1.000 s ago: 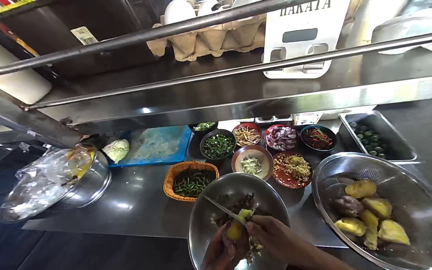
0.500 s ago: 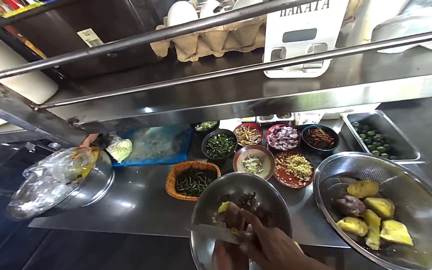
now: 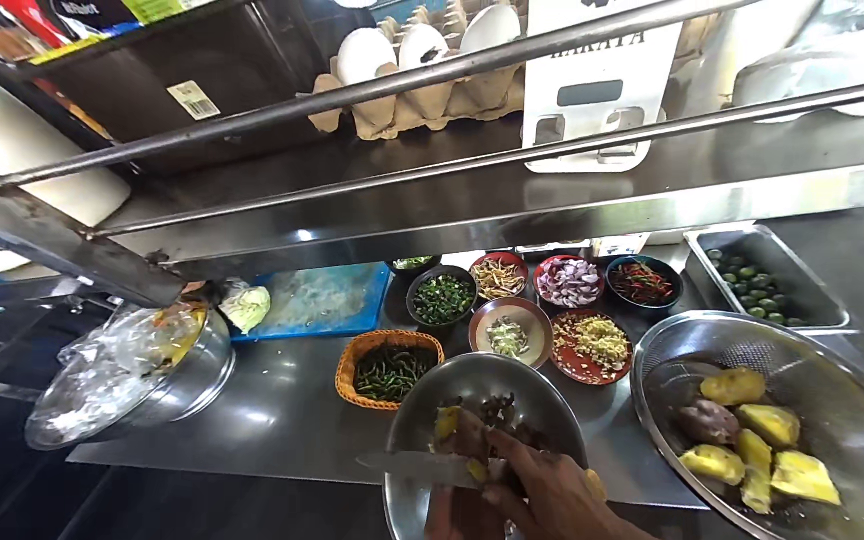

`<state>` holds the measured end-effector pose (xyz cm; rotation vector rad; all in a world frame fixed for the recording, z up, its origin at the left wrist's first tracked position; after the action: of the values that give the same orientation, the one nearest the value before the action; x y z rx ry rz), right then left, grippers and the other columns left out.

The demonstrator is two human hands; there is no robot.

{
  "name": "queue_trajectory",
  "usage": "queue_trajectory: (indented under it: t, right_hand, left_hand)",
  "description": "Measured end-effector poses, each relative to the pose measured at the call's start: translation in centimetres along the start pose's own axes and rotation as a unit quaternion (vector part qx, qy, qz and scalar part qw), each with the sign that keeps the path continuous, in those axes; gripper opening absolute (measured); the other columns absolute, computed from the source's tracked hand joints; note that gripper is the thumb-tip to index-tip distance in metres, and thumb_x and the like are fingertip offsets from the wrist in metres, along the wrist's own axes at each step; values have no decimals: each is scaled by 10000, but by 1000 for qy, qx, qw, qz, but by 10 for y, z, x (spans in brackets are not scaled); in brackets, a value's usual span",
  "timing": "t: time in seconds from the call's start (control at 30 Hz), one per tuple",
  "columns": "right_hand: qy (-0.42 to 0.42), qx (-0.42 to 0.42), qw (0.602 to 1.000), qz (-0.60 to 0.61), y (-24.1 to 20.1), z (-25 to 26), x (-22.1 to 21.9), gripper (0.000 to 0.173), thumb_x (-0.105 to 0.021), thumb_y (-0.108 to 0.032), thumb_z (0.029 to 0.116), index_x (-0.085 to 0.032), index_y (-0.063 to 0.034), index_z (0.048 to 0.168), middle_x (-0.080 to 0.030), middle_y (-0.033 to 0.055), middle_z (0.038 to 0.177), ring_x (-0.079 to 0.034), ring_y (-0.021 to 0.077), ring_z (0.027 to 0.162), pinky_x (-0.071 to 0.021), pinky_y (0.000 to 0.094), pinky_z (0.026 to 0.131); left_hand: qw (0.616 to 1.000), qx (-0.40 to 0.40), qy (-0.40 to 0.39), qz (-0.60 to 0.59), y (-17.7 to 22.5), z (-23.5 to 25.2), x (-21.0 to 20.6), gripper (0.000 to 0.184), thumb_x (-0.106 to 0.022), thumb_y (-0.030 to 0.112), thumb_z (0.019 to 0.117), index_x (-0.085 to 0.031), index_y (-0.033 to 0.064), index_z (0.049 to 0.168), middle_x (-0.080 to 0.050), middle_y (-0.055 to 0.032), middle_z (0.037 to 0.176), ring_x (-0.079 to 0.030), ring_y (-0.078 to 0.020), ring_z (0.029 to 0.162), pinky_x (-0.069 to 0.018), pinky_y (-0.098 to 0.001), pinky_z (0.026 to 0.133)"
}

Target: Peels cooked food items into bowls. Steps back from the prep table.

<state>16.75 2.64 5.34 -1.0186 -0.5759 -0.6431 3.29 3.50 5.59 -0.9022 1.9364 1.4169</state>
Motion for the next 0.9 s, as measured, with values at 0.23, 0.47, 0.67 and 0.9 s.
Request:
queue_trajectory:
  t: [0.23,0.47,0.67,0.9]
  right_hand:
    - [-60,-33,998,4,-5,0,-3,603,-492,-551,1036,-547,-102,1435,-729,89,865,-705,258,632,-591,452,541]
    - [-79,-108,983,126,1,2,-11,530,-480,-473,1064,-541,-130,1464,-736,122,952,-723,281,733,-604,502,643]
    - [-146,-155,943,258,9,-2,-19,623,-452,-504,1060,-395,-107,1538,-664,93,797,-657,240,647,-572,484,623]
    - [-145,-206,933,255,15,1,-18,501,-443,-468,1075,-529,-126,1430,-662,96,809,-651,242,672,-561,476,646]
  left_hand:
    - [998,6,57,-29,5,18,-2,598,-155,506,1081,-604,123,1178,-743,-106,1072,-725,-258,1018,-608,-428,846]
    - [999,-6,33,-23,-9,18,-5,508,-258,481,1081,-614,132,1177,-737,-70,1093,-715,-219,1037,-602,-404,864]
    - [999,-1,43,-23,-16,20,0,527,-254,487,1094,-620,114,1166,-751,-66,1066,-731,-190,1009,-615,-365,851]
    - [994,-39,79,60,-13,19,-2,404,-349,426,1092,-590,118,1190,-729,-36,973,-725,-144,898,-624,-352,779]
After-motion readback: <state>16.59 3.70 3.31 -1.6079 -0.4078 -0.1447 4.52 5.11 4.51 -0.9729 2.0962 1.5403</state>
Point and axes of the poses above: each hand's wrist, its own z-axis towards the middle knuckle, its own x-axis out of the back of the hand, y = z × x, the point moved 3 cm from there along z, towards the middle knuckle
